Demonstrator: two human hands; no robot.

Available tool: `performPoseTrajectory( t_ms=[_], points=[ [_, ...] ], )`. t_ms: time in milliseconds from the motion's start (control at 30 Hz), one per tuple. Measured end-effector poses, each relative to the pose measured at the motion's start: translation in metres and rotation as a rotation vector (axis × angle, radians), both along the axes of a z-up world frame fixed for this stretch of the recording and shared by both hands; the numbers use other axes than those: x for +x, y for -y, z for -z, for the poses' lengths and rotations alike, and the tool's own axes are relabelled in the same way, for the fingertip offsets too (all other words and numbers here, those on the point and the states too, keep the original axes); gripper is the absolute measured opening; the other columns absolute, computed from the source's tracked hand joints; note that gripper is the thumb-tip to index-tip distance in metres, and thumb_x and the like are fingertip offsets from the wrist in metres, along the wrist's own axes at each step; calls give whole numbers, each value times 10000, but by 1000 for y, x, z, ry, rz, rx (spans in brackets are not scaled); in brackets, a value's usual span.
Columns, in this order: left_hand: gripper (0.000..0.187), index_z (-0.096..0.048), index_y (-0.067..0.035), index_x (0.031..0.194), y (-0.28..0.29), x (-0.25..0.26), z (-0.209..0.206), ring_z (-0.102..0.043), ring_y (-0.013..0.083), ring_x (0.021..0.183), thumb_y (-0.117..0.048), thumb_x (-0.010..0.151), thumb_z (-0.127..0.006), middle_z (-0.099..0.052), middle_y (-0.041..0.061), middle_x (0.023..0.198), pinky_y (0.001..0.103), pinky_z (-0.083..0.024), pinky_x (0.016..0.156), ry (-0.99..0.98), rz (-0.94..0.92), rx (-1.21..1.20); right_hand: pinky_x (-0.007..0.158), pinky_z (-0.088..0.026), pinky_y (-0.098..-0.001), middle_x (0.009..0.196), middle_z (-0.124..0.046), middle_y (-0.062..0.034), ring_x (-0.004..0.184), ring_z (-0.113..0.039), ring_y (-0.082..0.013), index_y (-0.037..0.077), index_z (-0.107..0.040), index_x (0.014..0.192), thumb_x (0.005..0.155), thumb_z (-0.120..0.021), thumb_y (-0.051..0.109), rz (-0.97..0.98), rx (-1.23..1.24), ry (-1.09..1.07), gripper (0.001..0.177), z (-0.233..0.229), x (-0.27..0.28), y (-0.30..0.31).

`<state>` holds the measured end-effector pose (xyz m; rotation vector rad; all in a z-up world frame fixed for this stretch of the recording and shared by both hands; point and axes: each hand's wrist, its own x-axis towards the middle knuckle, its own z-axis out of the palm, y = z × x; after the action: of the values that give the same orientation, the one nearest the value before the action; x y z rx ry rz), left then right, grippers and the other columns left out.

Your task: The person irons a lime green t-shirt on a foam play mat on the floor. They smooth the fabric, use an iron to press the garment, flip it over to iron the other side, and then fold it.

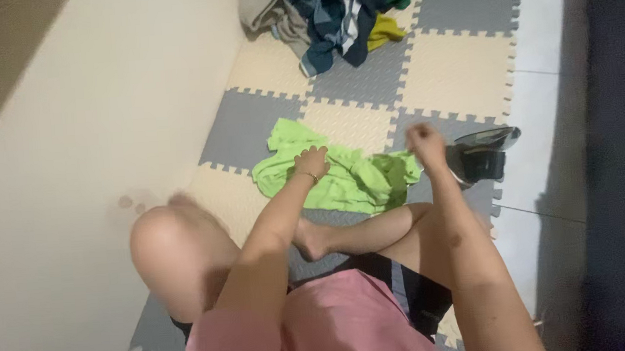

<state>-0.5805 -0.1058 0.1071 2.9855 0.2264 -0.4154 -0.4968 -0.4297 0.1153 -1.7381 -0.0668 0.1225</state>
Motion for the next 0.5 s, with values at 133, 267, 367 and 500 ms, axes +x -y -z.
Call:
performPoseTrajectory(
  t_ms=[133, 267, 367, 500],
  points=[
    [390, -634, -236, 1327, -23, 2, 30, -553, 333, 1299, -270, 940, -663, -601, 92, 1355, 566, -470, 1018, -74, 122, 155, 940, -510, -422, 1146, -729, -191, 1131, -689, -357, 148, -705, 1166, 925, -687, 494, -456, -885, -217, 422, 21, -31, -34],
    [442, -630, -257, 1332, -30, 2, 35, -542, 327, 1302, -178, 899, -670, -603, 85, 1351, 553, -464, 1021, -83, 208, 153, 874, -515, -520, 1217, -602, -280, 1088, -628, -477, 119, -619, 1260, 871, -717, 399, -446, -976, -77, 488, 42, -70, -54],
    [581, -563, -267, 1381, -29, 17, 26, -495, 327, 1329, -209, 827, -726, -567, 80, 1382, 541, -451, 1022, -148, 306, 113, 862, -548, -491, 1103, -663, -240, 1008, -675, -413, 150, -675, 1189, 899, -664, 325, -474, -857, -81, 339, 57, -58, -47],
    [664, -545, -295, 1420, -36, 31, 23, -417, 357, 1432, -316, 805, -793, -567, 43, 1432, 555, -427, 1071, -233, 374, 120, 695, -497, -436, 843, -694, -186, 812, -645, -338, 34, -687, 979, 965, -624, 223, -346, -342, -538, 200, 80, -25, -16]
  ],
)
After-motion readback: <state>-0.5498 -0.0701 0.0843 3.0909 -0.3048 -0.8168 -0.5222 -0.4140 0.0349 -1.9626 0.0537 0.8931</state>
